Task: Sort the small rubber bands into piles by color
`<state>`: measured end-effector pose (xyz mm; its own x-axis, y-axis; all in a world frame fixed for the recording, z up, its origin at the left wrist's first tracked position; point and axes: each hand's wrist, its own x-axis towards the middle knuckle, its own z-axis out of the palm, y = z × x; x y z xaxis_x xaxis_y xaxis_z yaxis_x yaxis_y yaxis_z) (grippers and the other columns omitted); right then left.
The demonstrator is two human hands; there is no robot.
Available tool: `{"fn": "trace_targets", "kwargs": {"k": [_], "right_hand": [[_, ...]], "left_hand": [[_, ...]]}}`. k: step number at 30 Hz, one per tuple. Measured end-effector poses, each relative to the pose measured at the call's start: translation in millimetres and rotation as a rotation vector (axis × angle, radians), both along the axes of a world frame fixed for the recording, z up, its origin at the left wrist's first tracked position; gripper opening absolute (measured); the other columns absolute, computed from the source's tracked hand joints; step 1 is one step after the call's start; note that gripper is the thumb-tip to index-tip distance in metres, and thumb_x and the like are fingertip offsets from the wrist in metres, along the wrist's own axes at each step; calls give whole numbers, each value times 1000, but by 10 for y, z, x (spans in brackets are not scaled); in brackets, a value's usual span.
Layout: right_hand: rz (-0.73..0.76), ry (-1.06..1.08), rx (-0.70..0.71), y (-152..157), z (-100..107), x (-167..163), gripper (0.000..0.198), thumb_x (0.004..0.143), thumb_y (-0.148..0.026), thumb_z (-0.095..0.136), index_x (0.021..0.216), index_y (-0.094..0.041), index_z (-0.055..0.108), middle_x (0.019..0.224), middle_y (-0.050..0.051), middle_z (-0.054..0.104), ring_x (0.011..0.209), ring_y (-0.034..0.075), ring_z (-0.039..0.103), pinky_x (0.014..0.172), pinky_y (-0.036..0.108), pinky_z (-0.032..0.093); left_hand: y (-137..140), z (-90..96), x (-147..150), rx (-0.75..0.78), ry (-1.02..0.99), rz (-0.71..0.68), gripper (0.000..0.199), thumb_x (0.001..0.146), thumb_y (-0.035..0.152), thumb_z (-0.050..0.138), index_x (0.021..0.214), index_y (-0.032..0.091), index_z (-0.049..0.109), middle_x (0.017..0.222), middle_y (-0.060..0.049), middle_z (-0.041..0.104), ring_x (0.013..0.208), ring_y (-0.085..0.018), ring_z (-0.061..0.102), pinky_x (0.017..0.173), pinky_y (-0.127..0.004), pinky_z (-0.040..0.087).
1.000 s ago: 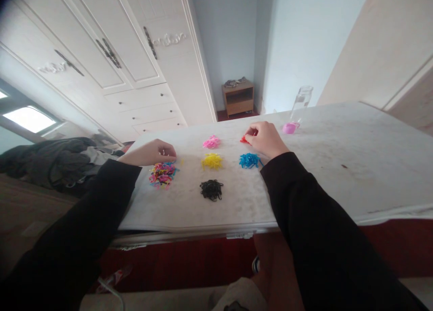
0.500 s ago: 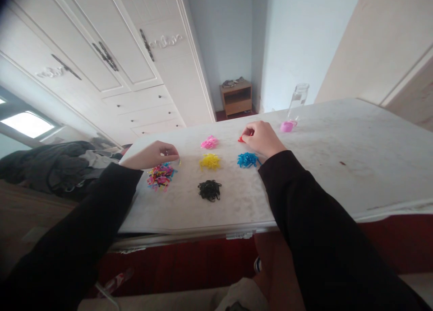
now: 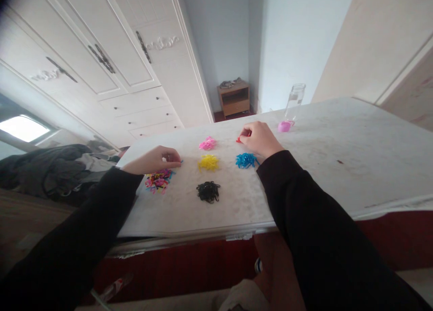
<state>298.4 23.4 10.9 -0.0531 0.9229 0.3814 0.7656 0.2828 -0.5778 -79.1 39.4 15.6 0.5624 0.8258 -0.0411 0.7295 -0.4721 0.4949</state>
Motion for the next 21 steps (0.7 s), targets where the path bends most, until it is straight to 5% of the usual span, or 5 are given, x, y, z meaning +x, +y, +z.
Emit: {"fn": "trace_targets", "kwargs": {"k": [21], "right_hand": [[21,-29,-12,3,-11,-8,13,78,-11,70,74,-16,80,75,6,76,71,18,64,70,31,45]], "left_hand": [[-119,11,82,109,75,-14,27,86,41,64,92,19,79,79,-4,77,71,-20,68,68,-31,51]]}}
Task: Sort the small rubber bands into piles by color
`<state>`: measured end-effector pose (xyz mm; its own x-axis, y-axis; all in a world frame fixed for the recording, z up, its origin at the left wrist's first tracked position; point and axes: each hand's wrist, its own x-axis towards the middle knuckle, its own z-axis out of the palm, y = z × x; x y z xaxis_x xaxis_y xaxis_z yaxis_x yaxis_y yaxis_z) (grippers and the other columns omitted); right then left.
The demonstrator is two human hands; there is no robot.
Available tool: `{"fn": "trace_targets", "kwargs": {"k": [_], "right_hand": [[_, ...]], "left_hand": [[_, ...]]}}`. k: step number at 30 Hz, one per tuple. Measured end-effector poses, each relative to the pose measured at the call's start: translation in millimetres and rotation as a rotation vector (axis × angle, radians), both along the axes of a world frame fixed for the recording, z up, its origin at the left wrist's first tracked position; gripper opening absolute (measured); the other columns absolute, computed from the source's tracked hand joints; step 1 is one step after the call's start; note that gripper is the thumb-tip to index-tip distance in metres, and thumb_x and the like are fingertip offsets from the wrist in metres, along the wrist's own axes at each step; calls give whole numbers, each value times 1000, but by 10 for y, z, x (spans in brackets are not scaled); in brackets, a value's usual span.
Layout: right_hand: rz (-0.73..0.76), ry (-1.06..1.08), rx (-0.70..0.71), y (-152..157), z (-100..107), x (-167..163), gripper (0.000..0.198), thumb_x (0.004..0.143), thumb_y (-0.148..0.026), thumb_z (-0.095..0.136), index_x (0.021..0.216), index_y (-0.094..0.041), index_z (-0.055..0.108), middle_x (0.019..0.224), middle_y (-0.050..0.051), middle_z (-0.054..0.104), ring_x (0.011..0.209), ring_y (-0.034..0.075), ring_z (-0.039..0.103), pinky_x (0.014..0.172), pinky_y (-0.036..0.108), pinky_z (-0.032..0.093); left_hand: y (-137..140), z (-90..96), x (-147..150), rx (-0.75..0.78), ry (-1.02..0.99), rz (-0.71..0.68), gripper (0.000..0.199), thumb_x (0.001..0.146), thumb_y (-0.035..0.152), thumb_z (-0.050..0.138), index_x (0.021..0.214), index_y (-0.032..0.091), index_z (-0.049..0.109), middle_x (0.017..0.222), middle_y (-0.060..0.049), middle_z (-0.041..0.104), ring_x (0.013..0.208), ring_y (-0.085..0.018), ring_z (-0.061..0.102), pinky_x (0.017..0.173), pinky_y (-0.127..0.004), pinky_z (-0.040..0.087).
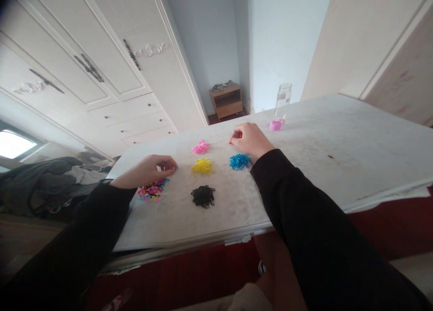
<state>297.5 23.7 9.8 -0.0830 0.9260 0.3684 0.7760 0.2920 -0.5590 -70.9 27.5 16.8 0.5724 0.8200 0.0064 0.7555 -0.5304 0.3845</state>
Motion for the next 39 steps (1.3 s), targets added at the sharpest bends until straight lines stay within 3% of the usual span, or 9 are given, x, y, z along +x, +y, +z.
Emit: {"fn": "trace_targets", "kwargs": {"k": [7,13,21,26,35,39], "right_hand": [[4,6,0,5,-8,-5,12,79,-8,71,75,-14,81,75,6,76,70,17,61,69,31,43],[-2,-4,-10,-8,10,-8,13,79,-8,70,76,-14,81,77,6,76,70,17,61,70,31,43],[-1,-8,-19,-9,14,-10,12,79,-9,71,76,-15,81,77,6,76,71,17,61,71,31,43],[38,22,17,-6,18,0,11,79,-11,70,75,-16,79,77,6,76,70,17,60,71,32,43],[61,35,46,-20,21,-43,12,78,-9,68,72,-16,77,75,5,74,70,17,60,71,31,44],[204,63,91,-91,44,-227,10,81,-10,71,76,-16,77,78,5,75,72,16,61,71,30,44]], "left_hand": [[-45,-9,14,-4,8,-43,23,89,38,60,96,21,73,77,-2,72,70,-19,65,67,-30,49],[-76,53,-13,20,24,2,26,90,42,62,107,22,67,86,-3,73,77,-20,68,71,-32,50],[-84,67,-34,3,35,-52,23,94,40,58,105,22,67,78,1,70,71,-17,64,68,-29,49],[-119,30,33,32,-56,-86,23,95,37,59,112,22,65,86,-1,72,80,-17,68,74,-28,53],[-107,-18,112,24,-360,-64,29,86,34,75,110,20,66,80,-1,73,72,-16,72,74,-30,62],[-153,-61,210,111,-456,-34,26,87,34,79,105,19,68,82,-3,76,74,-17,74,77,-32,65]]}}
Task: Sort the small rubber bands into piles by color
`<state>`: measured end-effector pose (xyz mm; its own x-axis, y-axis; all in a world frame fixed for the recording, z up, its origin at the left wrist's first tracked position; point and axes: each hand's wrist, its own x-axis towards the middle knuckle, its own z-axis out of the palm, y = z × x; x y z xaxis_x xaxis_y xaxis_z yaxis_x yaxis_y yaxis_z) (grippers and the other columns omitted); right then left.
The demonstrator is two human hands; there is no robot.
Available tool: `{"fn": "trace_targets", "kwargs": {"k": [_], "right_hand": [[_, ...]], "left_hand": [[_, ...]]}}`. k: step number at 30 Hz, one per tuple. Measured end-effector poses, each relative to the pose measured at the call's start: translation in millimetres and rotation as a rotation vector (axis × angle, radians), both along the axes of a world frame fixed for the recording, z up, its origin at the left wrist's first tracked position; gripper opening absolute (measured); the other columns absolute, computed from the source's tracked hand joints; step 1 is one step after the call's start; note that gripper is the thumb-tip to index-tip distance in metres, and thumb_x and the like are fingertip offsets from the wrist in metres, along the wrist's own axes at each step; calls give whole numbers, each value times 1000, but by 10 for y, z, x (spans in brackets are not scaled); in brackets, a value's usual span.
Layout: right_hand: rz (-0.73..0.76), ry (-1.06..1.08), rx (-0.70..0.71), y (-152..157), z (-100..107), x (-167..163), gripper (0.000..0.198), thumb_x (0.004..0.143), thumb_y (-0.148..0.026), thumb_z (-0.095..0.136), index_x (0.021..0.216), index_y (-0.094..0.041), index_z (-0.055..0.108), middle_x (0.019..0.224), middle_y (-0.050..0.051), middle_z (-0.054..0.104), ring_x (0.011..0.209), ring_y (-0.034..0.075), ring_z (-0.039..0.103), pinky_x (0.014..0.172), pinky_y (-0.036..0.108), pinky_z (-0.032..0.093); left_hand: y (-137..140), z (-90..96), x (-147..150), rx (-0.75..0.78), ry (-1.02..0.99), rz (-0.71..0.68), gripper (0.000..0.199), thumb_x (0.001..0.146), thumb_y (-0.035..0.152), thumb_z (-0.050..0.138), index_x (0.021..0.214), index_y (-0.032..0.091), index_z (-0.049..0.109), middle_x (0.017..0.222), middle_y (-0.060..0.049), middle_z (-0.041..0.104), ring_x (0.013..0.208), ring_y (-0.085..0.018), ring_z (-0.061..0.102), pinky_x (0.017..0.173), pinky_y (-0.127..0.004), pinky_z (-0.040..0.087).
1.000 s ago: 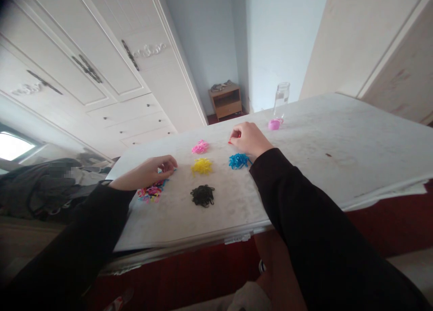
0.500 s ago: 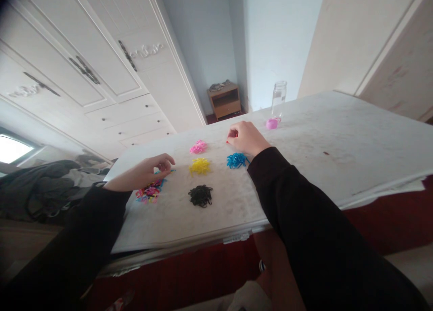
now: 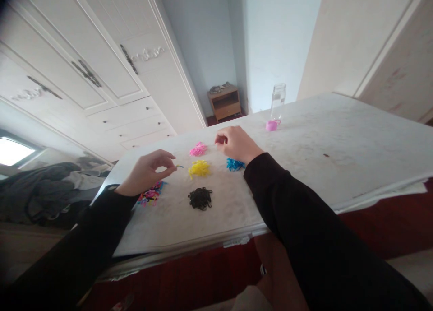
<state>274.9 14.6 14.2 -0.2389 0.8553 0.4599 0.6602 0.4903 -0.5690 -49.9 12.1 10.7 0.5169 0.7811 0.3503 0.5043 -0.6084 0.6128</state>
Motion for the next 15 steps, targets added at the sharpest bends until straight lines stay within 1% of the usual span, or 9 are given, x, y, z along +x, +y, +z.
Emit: {"fn": "trace_targets", "kwargs": {"k": [3,5,6,9,12,15], "right_hand": [[193,3,37,-80,5,-210,6,84,-15,78,78,-17,78,81,5,76,78,17,63,77,31,45],[324,2,36,-129,-11,-342,8,87,-21,82,82,-17,78,85,5,78,85,19,66,83,32,47],[360,1,29,-149,-23,-397,10,87,-24,84,83,-16,78,86,6,79,87,19,66,84,33,47],[413,-21,29,-190,-63,-503,12,88,-25,85,82,-17,78,86,7,79,91,21,66,86,34,47],[455,-53,62,-201,-82,-524,14,92,-16,78,78,-19,76,80,5,77,88,20,65,88,35,47],[427,-36,86,-194,-72,-490,16,89,-10,73,75,-18,74,80,4,76,87,20,64,86,34,46]], "left_hand": [[-68,-18,107,43,-68,11,23,87,33,80,103,19,70,80,-3,76,72,-16,74,75,-31,66],[-110,-31,172,42,-98,14,24,86,32,82,102,19,71,80,-3,77,72,-17,75,75,-31,66],[-128,-39,199,37,-116,13,24,86,32,83,102,19,71,80,-3,77,73,-17,76,75,-31,67],[-167,-67,258,6,-166,8,25,85,35,85,100,19,72,82,-4,78,75,-18,77,77,-33,68],[-186,-100,281,-28,-188,-1,29,85,39,87,101,19,72,84,-5,78,77,-19,78,79,-34,69],[-188,-126,273,-49,-202,-7,33,85,43,88,103,19,73,85,-5,79,79,-20,78,82,-37,70]]}}
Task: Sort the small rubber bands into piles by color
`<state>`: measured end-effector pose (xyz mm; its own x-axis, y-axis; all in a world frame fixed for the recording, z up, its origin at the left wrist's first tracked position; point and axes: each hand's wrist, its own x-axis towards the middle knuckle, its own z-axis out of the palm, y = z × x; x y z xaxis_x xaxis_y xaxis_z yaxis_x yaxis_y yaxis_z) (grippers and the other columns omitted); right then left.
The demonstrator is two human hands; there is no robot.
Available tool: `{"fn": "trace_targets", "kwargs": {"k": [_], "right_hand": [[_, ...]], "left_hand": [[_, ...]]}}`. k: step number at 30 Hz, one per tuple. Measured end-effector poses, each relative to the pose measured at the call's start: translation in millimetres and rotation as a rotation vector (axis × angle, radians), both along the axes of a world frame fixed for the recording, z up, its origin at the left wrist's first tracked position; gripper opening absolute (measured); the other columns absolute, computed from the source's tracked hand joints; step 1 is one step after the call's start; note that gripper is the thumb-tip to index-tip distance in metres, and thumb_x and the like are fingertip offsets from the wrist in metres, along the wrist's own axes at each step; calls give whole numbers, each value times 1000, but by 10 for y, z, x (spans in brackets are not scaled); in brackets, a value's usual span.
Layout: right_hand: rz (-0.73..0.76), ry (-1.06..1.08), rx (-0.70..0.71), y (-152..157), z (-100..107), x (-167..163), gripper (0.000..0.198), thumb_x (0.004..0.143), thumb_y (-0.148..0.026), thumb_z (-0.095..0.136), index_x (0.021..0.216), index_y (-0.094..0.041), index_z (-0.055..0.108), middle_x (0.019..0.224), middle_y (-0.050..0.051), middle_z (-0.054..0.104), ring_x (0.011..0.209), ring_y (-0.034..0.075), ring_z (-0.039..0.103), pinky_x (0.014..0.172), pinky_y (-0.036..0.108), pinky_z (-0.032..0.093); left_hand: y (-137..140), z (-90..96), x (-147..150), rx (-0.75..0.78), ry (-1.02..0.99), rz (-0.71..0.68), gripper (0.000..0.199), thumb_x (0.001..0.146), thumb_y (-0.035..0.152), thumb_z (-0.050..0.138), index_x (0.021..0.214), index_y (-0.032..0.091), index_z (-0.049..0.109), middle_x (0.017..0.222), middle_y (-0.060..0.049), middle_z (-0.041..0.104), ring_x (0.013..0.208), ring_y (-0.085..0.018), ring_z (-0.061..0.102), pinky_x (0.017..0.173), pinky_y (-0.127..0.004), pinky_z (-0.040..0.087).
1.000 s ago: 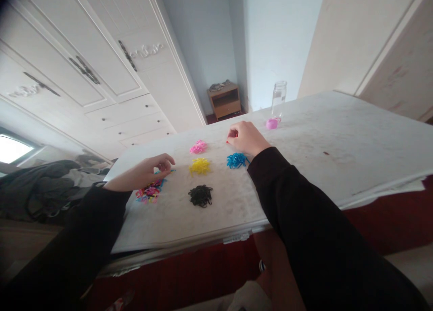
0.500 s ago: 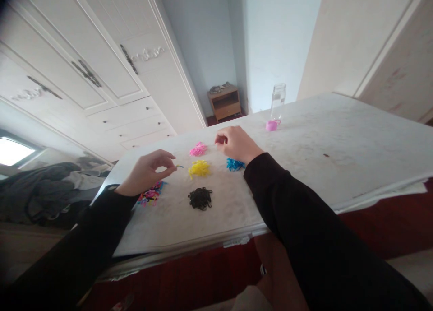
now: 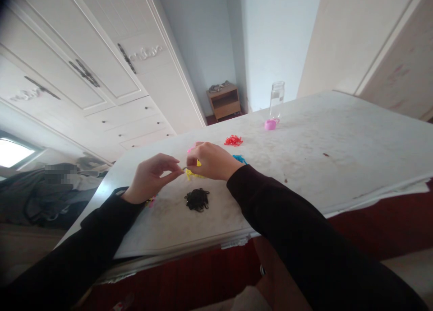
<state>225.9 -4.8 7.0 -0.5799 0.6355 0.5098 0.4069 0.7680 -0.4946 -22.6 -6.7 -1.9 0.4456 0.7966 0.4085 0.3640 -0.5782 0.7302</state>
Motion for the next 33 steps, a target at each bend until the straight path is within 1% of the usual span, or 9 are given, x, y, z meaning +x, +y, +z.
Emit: {"fn": "trace_targets", "kwargs": {"k": [5,8,14,18,22,24,27,30,33], "right_hand": [[-224,35,10,34,30,55,14,84,-10,67,73,-18,69,80,5,74,84,20,62,83,33,44],[-332,36,14,56,26,57,15,84,-11,66,71,-18,67,79,6,73,82,20,60,81,33,43],[-409,39,-4,83,16,96,14,82,-12,68,69,-19,68,79,6,74,81,20,61,80,32,43],[-468,56,-4,131,19,199,13,80,-11,67,69,-19,69,77,6,74,78,20,61,76,32,42],[-538,76,-24,203,24,383,10,79,-12,68,71,-18,71,75,5,73,73,18,61,72,31,42],[-546,80,-45,230,28,506,10,78,-12,68,70,-18,71,73,4,72,71,17,60,71,30,42],[-503,83,-118,251,33,722,9,76,-15,71,68,-18,71,69,2,69,69,16,60,67,30,41],[-439,91,-234,249,30,942,6,73,-19,71,66,-18,71,64,0,66,63,14,55,63,30,38],[-334,65,-363,228,27,1094,5,67,-22,70,64,-19,72,61,-1,66,61,14,54,62,30,38]], "left_hand": [[25,-7,12,7,-23,22,31,82,40,91,98,19,73,85,-5,78,79,-19,78,80,-35,70],[58,-13,72,12,-23,62,33,81,43,91,92,19,72,84,-5,77,78,-19,78,79,-36,71],[113,-28,128,-61,13,58,39,84,52,87,94,18,70,93,-9,81,90,-24,81,83,-40,71],[116,-15,65,-65,21,85,37,86,51,84,97,18,70,96,-10,82,92,-25,83,81,-39,70],[120,-15,6,-109,34,58,35,84,46,84,99,18,68,96,-11,83,94,-27,84,81,-39,70],[120,-15,-10,-132,50,42,32,84,43,83,98,18,69,96,-11,83,94,-27,84,81,-39,70],[115,1,-29,-139,64,41,29,84,40,81,99,18,68,96,-11,83,95,-27,84,81,-39,70],[108,28,-54,-114,60,54,28,84,39,80,99,18,68,95,-11,83,94,-27,84,81,-40,70],[101,43,-76,-90,59,59,27,85,38,79,100,18,68,94,-10,82,92,-27,84,81,-40,70]]}}
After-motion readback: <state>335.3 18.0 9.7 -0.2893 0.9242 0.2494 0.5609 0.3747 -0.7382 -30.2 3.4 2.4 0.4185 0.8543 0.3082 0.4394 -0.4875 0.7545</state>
